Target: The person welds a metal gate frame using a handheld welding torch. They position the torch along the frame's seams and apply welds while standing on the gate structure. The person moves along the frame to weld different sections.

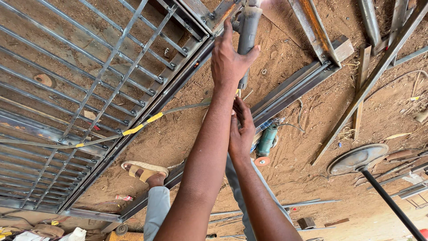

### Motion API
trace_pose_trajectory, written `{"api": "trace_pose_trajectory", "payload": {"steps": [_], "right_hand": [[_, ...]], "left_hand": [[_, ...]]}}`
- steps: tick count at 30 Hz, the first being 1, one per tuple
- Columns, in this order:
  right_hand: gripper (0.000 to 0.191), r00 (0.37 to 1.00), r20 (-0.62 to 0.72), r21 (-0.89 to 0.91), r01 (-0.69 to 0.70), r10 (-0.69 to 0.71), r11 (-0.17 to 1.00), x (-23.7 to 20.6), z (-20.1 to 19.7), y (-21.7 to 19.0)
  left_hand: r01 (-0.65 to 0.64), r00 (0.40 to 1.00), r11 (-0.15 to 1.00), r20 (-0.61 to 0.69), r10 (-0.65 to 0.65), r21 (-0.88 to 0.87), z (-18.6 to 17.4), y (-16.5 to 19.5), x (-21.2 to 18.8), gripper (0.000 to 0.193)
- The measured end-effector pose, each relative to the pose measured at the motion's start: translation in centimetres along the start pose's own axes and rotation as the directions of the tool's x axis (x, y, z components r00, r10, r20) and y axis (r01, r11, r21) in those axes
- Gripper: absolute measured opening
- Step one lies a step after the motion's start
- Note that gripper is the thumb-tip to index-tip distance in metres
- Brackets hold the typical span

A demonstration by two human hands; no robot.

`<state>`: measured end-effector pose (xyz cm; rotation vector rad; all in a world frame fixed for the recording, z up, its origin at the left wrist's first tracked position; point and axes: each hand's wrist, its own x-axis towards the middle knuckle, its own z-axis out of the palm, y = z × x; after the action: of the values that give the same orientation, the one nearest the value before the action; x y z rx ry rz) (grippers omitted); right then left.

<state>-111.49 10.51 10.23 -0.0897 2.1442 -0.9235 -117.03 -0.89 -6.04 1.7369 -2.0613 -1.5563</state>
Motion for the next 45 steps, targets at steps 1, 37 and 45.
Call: {"api": "trace_pose_trajectory", "payload": {"steps": [1, 37, 45], "right_hand": [[0.044, 1.000, 0.004, 0.010, -0.007, 0.007, 1.000, 0.0, 0.0, 0.0], [0.047, 0.997, -0.066, 0.120, -0.020, 0.028, 0.993, 1.3, -1.1, -1.0], [0.044, 0.994, -0.081, 0.166, -0.060, 0.074, 0.984, 2.6, -2.7, 0.2]], "left_hand": [[0.011, 1.000, 1.000, 0.010, -0.011, -0.005, 0.0, 0.0, -0.1, 0.114], [-0.192, 0.972, 0.981, -0.128, 0.195, 0.034, 1.4, 1.0, 0.9, 0.106], [-0.086, 0.996, 0.994, -0.032, 0.088, 0.061, 3.9, 3.9, 3.2, 0.101]]}}
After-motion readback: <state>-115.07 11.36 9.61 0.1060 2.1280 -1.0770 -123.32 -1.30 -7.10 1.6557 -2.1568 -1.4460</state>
